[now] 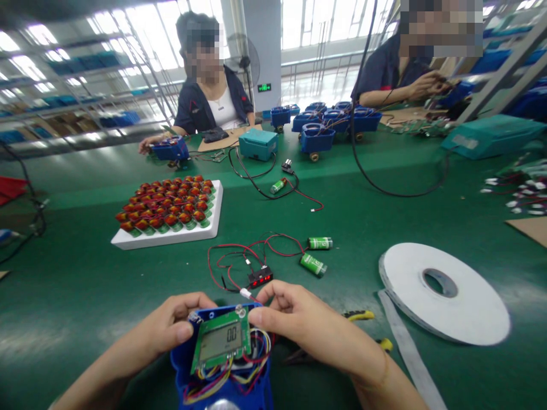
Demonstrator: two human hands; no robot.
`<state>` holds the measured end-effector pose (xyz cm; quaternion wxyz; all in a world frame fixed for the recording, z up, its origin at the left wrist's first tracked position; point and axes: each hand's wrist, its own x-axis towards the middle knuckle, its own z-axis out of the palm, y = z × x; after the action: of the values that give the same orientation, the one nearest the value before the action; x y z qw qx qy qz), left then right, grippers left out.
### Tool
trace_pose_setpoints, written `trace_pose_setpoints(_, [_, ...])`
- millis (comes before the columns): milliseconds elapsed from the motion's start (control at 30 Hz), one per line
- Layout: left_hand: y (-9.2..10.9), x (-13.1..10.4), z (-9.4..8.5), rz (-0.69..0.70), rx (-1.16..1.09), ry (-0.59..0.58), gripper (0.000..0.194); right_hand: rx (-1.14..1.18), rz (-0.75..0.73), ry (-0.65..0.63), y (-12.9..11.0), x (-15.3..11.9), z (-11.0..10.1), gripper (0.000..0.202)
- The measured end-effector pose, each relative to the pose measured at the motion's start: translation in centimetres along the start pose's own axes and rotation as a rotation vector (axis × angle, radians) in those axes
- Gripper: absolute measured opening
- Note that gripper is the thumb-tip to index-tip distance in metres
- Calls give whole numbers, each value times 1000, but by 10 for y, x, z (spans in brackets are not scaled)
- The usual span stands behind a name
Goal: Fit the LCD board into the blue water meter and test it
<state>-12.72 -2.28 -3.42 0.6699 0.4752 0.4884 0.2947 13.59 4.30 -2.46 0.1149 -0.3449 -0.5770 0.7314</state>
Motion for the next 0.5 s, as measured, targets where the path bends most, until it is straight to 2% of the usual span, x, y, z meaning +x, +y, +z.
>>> trace_pose_setpoints(267, [4, 0, 1, -32, 22, 10, 71, 17, -14, -15, 1, 1, -1, 53])
trace_pose_setpoints(433, [1, 5, 4, -70, 79, 8, 86, 47, -12, 75, -1, -5, 3, 57])
trace_pose_setpoints(500, [-1, 7, 4, -89, 112, 65, 82, 31, 12, 104, 7, -1, 2, 59])
